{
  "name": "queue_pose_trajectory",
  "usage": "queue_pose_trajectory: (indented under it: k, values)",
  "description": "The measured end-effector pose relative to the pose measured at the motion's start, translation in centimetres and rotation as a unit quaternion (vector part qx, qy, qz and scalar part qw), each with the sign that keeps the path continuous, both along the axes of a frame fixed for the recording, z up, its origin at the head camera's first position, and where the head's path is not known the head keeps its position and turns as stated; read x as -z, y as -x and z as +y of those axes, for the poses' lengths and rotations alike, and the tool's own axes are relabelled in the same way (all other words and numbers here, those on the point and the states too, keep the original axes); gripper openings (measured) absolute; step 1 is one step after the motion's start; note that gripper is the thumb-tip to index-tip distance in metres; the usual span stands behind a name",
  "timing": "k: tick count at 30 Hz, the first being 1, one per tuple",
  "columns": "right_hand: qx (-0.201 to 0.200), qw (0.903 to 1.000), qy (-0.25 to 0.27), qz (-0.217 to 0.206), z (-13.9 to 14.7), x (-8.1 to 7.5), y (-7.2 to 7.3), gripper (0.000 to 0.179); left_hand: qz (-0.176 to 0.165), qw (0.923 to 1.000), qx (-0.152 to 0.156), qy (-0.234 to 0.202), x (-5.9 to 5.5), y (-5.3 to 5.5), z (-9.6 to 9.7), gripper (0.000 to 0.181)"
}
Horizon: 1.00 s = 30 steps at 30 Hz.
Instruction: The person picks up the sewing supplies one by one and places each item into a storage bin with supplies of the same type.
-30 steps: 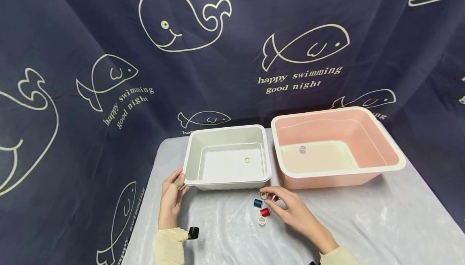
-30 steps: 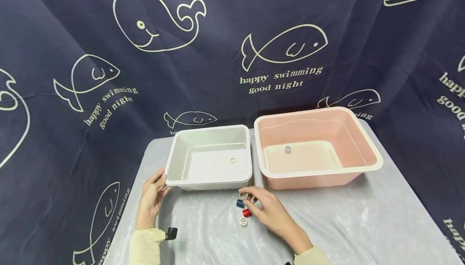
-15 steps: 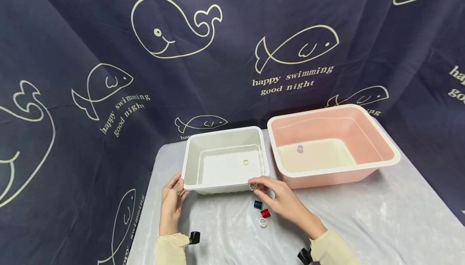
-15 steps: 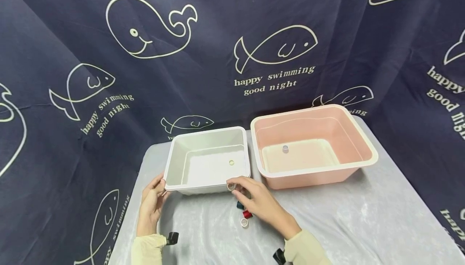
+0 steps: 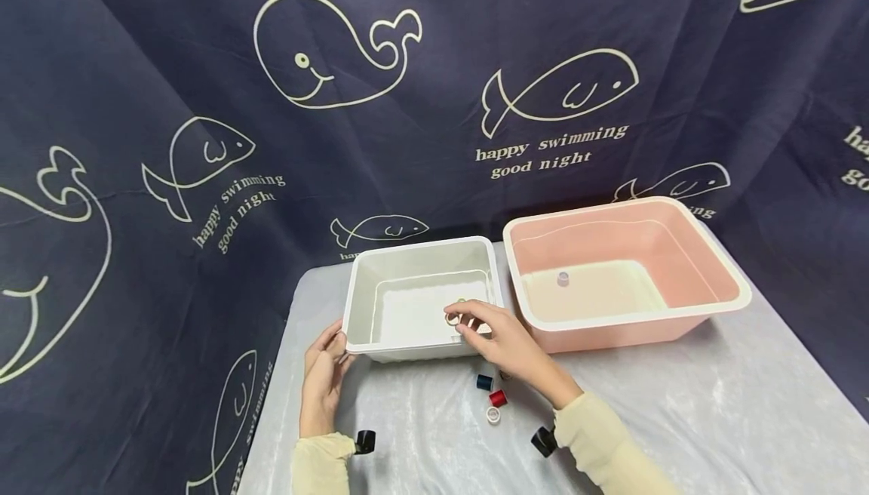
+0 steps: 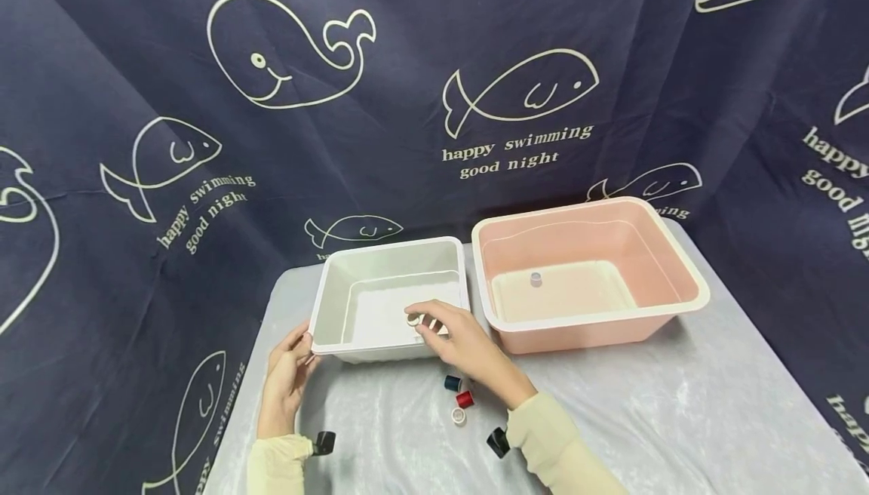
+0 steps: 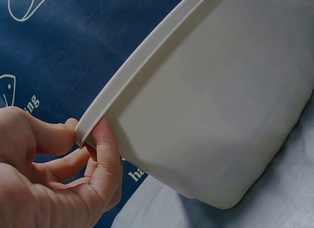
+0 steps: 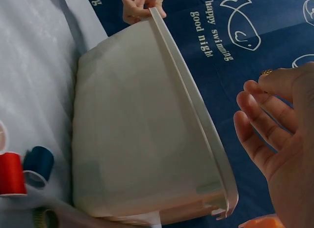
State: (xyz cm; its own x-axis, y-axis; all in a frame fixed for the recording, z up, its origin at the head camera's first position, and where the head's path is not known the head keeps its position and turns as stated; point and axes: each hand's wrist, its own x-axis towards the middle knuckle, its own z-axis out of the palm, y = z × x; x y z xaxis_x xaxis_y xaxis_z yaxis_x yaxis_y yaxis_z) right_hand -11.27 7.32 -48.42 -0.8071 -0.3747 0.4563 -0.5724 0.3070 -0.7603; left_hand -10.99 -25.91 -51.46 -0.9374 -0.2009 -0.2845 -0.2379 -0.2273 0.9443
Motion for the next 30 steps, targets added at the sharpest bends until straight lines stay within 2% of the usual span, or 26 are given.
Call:
queue_pose_trajectory:
  k: [10, 17, 24, 30]
  values:
    - [-0.004, 0.9985, 0.03, -0.046, -0.9, -0.4, 3.1, 0.03, -0.004, 1.0, -0.001, 0.001, 0.1, 0.1, 0.0, 0.048]
    - [0.012, 0.9984, 0.027, -0.048, -1.6, -1.1, 5.3, 0.029, -0.004, 1.0, -0.001, -0.003, 0.0, 0.3, 0.0, 0.048]
    - [0.011, 0.9973, 0.044, -0.057, -1.9, -1.9, 6.6, 0.03, 0.0, 1.0, -0.003, -0.006, -0.1, 0.1, 0.0, 0.049]
    - [0.014, 0.9963, 0.04, -0.074, -2.4, -1.9, 8.1, 0.029, -0.005, 1.0, -0.008, -0.002, -0.2, 0.1, 0.2, 0.048]
